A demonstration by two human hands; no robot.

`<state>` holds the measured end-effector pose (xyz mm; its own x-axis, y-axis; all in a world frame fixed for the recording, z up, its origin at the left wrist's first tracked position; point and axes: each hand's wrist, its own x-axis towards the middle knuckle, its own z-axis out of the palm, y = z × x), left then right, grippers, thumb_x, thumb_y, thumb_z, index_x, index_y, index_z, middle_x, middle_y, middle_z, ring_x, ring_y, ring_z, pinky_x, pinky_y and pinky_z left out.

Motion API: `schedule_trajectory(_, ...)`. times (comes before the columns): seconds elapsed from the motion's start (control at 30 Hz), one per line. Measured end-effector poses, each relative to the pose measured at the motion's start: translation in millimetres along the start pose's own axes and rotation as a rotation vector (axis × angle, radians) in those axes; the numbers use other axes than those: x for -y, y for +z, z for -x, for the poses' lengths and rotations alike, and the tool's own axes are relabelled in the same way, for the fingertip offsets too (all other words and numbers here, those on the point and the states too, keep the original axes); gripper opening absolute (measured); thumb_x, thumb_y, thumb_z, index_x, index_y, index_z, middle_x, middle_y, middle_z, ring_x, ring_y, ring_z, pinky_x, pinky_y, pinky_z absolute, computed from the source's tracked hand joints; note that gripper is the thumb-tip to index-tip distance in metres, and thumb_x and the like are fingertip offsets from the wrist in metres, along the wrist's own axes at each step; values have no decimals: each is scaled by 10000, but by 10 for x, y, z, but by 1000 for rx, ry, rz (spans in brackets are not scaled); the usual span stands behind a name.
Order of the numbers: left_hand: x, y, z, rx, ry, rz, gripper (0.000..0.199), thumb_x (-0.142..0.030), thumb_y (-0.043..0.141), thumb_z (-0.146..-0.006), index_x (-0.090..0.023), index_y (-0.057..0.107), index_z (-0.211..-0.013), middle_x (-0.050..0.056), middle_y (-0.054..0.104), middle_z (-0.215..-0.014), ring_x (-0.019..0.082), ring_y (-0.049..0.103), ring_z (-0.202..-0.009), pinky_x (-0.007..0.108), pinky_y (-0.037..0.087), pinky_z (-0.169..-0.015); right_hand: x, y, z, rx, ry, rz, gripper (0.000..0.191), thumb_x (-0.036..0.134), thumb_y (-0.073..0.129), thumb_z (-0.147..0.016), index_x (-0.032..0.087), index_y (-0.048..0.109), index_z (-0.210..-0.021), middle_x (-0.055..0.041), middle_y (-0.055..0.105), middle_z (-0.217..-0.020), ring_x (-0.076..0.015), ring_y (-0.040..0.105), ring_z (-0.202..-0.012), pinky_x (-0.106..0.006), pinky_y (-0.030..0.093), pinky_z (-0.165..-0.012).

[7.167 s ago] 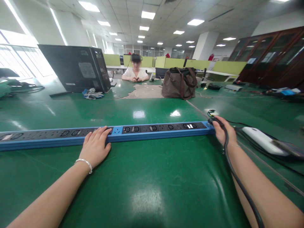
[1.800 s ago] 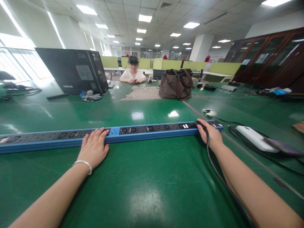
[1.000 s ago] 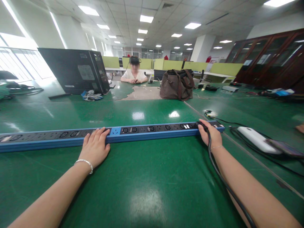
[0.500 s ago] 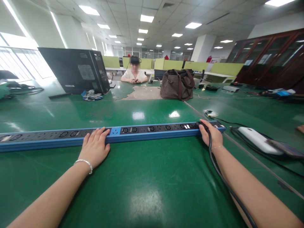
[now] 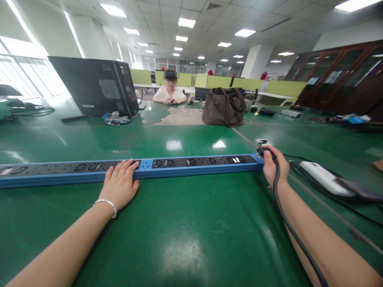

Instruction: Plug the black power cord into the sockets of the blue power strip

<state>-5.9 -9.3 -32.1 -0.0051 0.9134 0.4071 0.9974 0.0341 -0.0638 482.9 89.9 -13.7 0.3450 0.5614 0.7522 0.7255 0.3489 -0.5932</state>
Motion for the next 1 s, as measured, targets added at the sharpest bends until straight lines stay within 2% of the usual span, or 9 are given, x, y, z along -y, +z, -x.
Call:
schedule_trajectory(0.17, -4, -8, 1, -4, 1, 5, 546, -325, 330, -825, -147, 407, -1336, 106, 410, -1422, 277, 328, -1317, 482, 182, -1094, 290, 88, 96, 89, -92, 24, 376, 442, 464, -863, 207, 631, -1105, -79, 666, -1085, -216, 607, -1010, -406, 439, -946)
schedule_trajectory(0.3, -1, -5, 1, -3, 0, 7, 548, -324, 333, -823, -152, 403, -1339, 100, 407, -1425, 275, 323, -1320, 483, 181, -1094, 612, 239, 244, 278, -163, 52, 369, 443, 469, -861, 222, 641, -1102, -61, 669, -1100, -218, 616, -1009, -361, 464, -910)
schedule_trajectory(0.47, -5, -7, -1, -3, -2, 2, 545, -322, 328, -824, -149, 406, -1336, 103, 411, -1422, 277, 328, -1317, 485, 183, -1093, 875, 373, 404, 379, -161, 86, 361, 427, 449, -874, 247, 636, -1125, -43, 672, -1106, -215, 631, -986, -336, 492, -863)
schedule_trajectory(0.67, -21, -21, 0, -9, -4, 1, 538, -316, 324, -828, -144, 410, -1331, 102, 416, -1418, 278, 329, -1316, 483, 184, -1091, 916, 426, 449, 406, -147, 133, 355, 404, 440, -876, 247, 636, -1127, -43, 678, -1096, -235, 633, -986, -393, 477, -897)
schedule_trajectory(1.0, -29, -23, 3, -11, -11, 12, 544, -313, 337, -821, -149, 409, -1335, 103, 417, -1417, 277, 328, -1315, 481, 177, -1093, 850, 440, 473, 375, -116, 206, 372, 409, 439, -871, 245, 635, -1142, -51, 688, -1067, -236, 652, -930, -375, 514, -825)
